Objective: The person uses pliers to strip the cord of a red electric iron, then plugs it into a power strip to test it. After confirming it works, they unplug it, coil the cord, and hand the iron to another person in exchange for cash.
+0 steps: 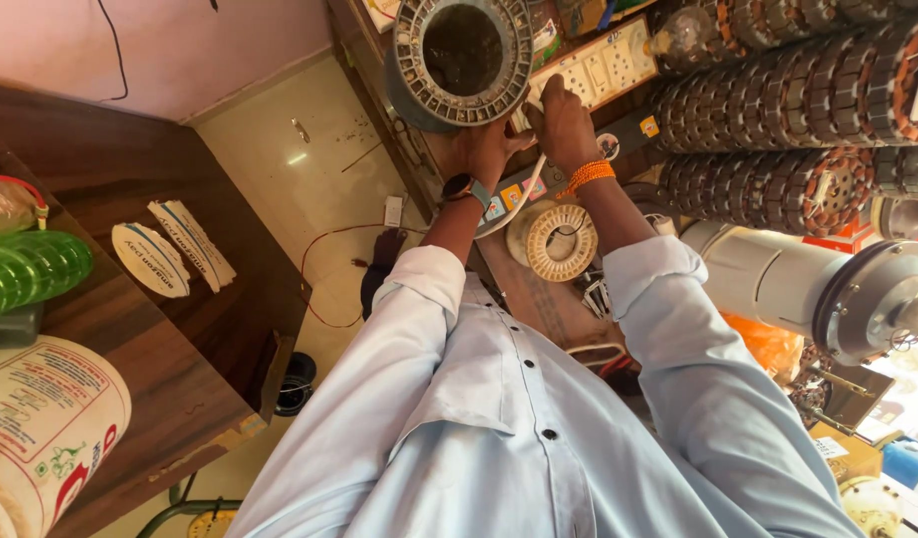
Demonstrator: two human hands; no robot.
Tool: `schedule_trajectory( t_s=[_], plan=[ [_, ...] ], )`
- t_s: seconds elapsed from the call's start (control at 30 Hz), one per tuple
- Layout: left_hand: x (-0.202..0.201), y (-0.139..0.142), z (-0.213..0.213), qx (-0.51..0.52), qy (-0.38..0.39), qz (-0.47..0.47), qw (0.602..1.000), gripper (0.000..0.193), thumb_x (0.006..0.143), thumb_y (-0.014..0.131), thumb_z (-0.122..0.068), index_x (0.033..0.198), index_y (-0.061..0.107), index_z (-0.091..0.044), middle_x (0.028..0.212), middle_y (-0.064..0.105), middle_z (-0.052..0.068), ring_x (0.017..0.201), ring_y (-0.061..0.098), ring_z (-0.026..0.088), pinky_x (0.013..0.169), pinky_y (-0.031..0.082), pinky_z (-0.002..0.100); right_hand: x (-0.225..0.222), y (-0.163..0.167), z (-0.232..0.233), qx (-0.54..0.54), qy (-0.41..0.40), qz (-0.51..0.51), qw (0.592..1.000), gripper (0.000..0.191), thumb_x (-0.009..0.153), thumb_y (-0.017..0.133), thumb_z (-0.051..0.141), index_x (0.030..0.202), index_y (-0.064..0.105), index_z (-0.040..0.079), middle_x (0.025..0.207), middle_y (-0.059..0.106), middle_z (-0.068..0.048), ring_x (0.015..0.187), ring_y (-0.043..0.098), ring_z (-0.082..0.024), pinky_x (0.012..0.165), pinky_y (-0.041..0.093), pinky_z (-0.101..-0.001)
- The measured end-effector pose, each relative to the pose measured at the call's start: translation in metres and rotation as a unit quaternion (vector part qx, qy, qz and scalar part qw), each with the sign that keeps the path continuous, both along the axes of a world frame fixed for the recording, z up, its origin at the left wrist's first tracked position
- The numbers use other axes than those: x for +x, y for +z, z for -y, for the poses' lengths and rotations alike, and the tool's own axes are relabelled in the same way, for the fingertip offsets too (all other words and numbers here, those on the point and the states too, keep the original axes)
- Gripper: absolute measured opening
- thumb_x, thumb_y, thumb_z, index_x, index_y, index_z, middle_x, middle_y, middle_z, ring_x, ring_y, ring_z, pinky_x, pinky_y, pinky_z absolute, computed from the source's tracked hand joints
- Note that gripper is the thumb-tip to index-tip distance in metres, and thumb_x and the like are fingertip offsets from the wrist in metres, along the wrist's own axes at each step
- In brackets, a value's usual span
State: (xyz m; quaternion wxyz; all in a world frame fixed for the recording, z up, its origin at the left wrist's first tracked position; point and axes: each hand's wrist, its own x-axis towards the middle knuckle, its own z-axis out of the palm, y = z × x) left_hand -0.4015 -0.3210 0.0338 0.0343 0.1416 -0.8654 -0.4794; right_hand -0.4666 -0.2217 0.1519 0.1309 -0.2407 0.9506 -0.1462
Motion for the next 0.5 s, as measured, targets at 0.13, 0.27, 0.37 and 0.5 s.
schedule_trajectory(
  t_s=[0.13,0.27,0.37,0.5],
  plan=[
    [0.003,-0.004,0.003,-0.015,-0.013,-0.064,0.998,0.076,0.080,0.084,-0.052,0.145,0.057,-0.022,0.136,0.063,0.014,0.117,0.063,0.036,0.094,0.051,0.046,-0.013,0.035,-0.003,-0.146,0.079,-0.120,0.979,0.037,0.105,0.075,0.017,0.122,0.051,-0.004,0.094,0.068,-0.024,0.082,0.066,-0.043,0.069,0.051,-0.0488],
    [0.009,0.019,0.013,-0.004,-0.032,-0.233,0.972,0.070,0.090,0.083,-0.037,0.150,0.054,-0.016,0.147,0.059,0.015,0.132,0.059,0.037,0.109,0.048,0.045,-0.005,0.117,-0.024,-0.292,0.162,-0.183,0.925,0.019,0.116,0.069,0.011,0.127,0.054,0.005,0.109,0.066,-0.016,0.099,0.066,-0.032,0.090,0.053,-0.0419],
    [0.028,0.062,0.020,-0.051,-0.061,-0.032,0.996,0.064,0.086,0.081,-0.035,0.142,0.060,-0.014,0.137,0.065,0.016,0.121,0.062,0.037,0.098,0.049,0.045,0.054,0.167,-0.051,-0.445,-0.058,-0.033,0.893,0.019,0.118,0.064,0.015,0.130,0.057,0.003,0.110,0.064,-0.011,0.099,0.061,-0.026,0.088,0.050,-0.0366],
    [0.097,0.120,0.032,0.278,-0.361,-0.102,0.884,0.039,0.097,0.078,-0.030,0.127,0.067,-0.007,0.133,0.071,0.013,0.126,0.067,0.034,0.109,0.051,0.042,0.153,0.189,-0.128,-0.575,-0.215,-0.088,0.785,0.019,0.114,0.066,0.015,0.128,0.060,0.004,0.112,0.065,-0.011,0.102,0.061,-0.025,0.091,0.050,-0.0368]
  ],
)
